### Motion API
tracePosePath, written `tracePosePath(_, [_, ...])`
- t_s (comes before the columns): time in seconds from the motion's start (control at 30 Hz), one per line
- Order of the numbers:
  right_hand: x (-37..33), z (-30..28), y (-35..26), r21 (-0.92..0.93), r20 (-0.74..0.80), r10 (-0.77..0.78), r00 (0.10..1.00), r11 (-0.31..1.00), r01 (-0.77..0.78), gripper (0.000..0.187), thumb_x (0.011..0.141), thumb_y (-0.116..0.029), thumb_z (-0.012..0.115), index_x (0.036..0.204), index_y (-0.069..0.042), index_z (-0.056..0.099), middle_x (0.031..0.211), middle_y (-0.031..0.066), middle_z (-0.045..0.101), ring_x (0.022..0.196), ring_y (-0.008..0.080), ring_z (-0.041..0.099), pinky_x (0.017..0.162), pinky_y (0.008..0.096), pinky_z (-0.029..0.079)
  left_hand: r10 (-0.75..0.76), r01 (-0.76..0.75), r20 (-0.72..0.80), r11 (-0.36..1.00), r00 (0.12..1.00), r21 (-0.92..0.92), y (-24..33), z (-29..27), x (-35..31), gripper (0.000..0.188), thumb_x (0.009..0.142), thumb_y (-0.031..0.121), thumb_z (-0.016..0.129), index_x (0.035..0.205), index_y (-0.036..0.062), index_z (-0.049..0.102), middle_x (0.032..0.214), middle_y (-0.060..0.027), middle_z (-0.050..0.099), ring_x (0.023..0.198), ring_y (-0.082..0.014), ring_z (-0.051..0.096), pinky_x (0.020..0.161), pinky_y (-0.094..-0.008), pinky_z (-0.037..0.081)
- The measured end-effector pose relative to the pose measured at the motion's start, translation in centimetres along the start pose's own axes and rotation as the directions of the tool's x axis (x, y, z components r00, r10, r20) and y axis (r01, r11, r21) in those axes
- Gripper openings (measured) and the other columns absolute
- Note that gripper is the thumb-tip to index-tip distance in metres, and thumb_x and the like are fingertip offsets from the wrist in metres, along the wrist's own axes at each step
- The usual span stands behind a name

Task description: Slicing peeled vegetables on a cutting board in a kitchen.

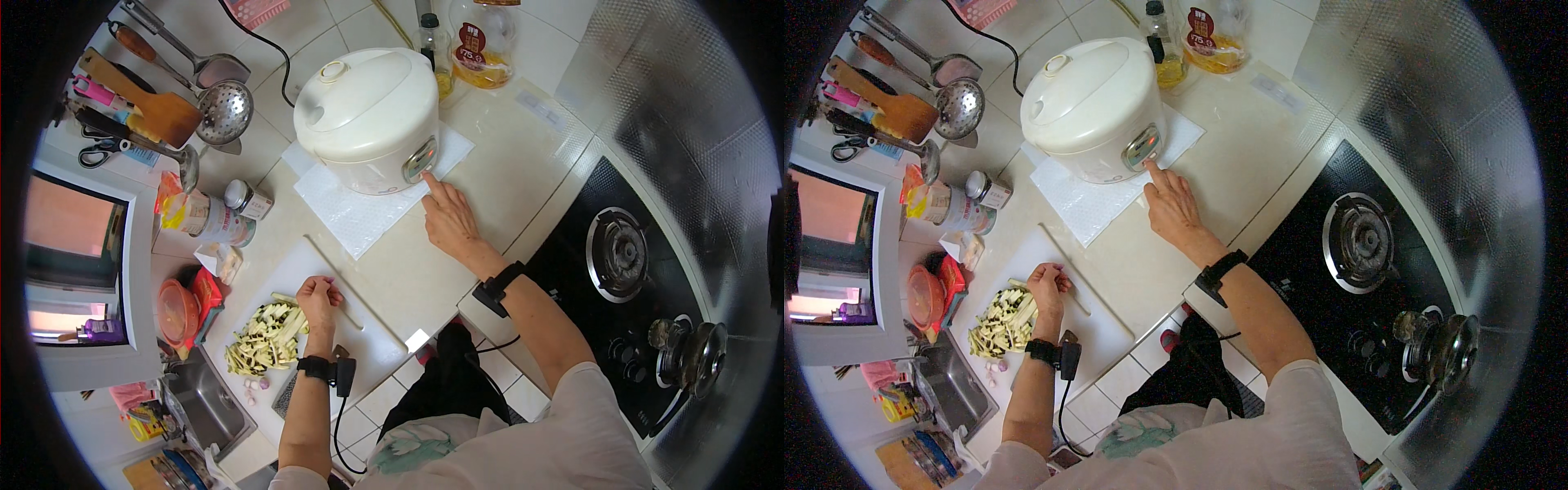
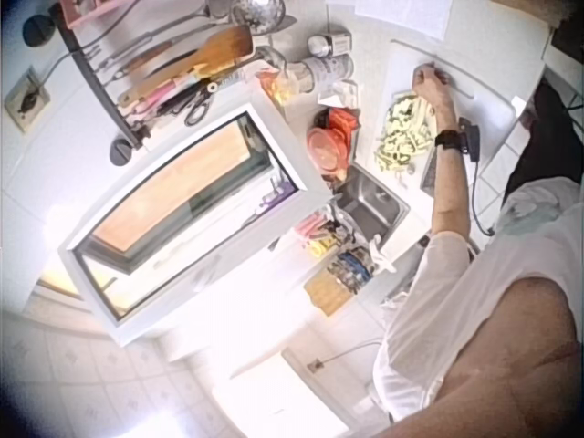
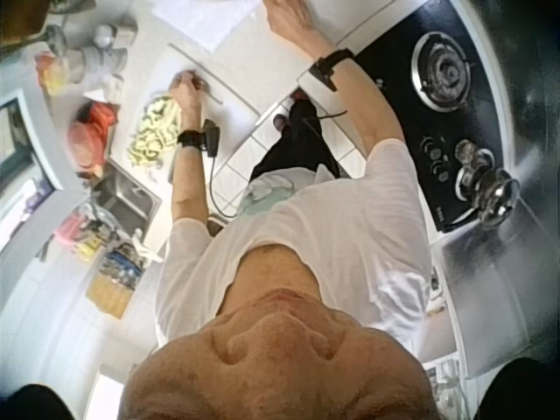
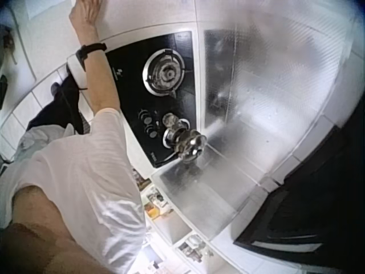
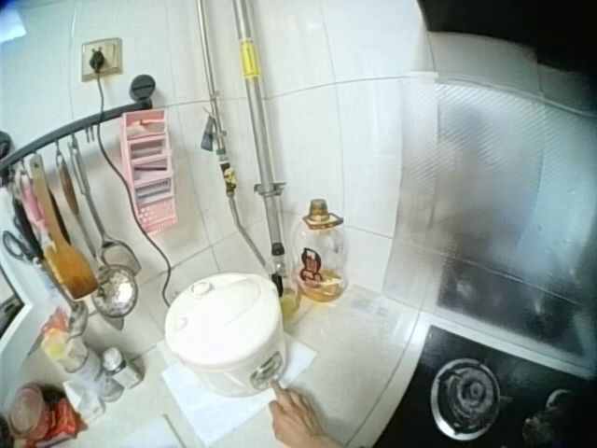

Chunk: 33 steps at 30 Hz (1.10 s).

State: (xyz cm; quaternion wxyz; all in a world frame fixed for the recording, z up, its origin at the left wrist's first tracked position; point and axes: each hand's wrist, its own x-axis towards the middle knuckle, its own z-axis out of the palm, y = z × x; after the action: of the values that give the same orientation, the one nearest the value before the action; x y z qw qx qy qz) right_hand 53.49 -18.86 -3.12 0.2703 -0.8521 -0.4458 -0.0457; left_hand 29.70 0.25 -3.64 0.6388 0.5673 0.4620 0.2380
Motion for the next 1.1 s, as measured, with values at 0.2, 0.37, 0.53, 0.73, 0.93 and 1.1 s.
tracePosePath(0.2, [-0.3,-0.17,0.29,0.008,-0.072,-0.012,0.997,1.0,0.012,0.012,0.075,0.0,0.059,0.086,0.005,0.06,0.141,0.0194,0.04,0.117,0.0319,0.046,0.1,0.0431,0.038,-0.009,0.009,-0.005,1.0,1.0,0.006,-0.02,0.1,0.11,0.013,0.078,0.0,0.049,0.078,-0.0025,0.062,0.058,-0.0089,0.058,0.042,-0.0153,0.053,0.039,-0.0243,0.038])
tracePosePath(0.37, [-0.17,-0.26,0.4,0.003,-0.054,-0.013,0.998,1.0,0.013,0.013,0.075,0.0,0.059,0.087,0.005,0.06,0.141,0.0199,0.04,0.117,0.0317,0.046,0.1,0.0431,0.038,-0.003,0.003,-0.006,1.0,1.0,0.01,-0.08,0.01,0.15,0.013,0.078,0.001,0.049,0.078,-0.0027,0.062,0.058,-0.0092,0.058,0.042,-0.0153,0.052,0.039,-0.0243,0.038])
tracePosePath(0.53, [-0.05,-0.02,0.64,-0.011,-0.033,-0.029,0.999,1.0,0.029,0.015,0.075,-0.001,0.061,0.089,0.003,0.057,0.144,0.0187,0.036,0.12,0.0318,0.044,0.1,0.044,0.037,-0.006,0.006,-0.011,1.0,1.0,0.015,0.21,0.3,-0.17,0.013,0.078,0.001,0.05,0.077,-0.0024,0.062,0.058,-0.009,0.058,0.042,-0.0148,0.052,0.039,-0.024,0.038])
tracePosePath(0.73, [0.06,-0.09,0.5,-0.008,-0.054,-0.04,0.998,0.999,0.039,0.015,0.074,0.0,0.061,0.088,0.003,0.058,0.142,0.0186,0.039,0.118,0.0316,0.045,0.099,0.0437,0.038,0.004,-0.004,0.008,1.0,1.0,0.013,-0.03,0.04,-0.09,0.015,0.079,0.002,0.048,0.079,-0.0023,0.062,0.06,-0.0082,0.059,0.043,-0.0141,0.053,0.039,-0.0236,0.039])
tracePosePath(0.93, [0.27,0.34,0.4,-0.067,-0.017,0.007,1.0,0.998,-0.008,0.016,0.07,0.001,0.063,0.086,0.003,0.06,0.144,0.016,0.038,0.112,0.0298,0.048,0.096,0.042,0.04,-0.006,0.006,-0.014,1.0,1.0,0.026,-0.14,0.07,0.05,0.014,0.08,0.002,0.048,0.078,-0.0016,0.061,0.061,-0.0085,0.059,0.043,-0.0141,0.053,0.039,-0.0237,0.039])
tracePosePath(1.1, [0.14,0.05,-0.01,-0.115,-0.001,0.005,1.0,0.993,-0.005,0.019,0.072,-0.001,0.063,0.09,0.003,0.064,0.145,0.0154,0.039,0.105,0.0295,0.05,0.094,0.0404,0.041,-0.006,0.006,-0.006,1.0,1.0,0.008,-0.14,0.28,0.1,0.013,0.08,0.002,0.048,0.077,-0.0017,0.061,0.061,-0.0084,0.058,0.043,-0.0143,0.052,0.039,-0.0239,0.039])
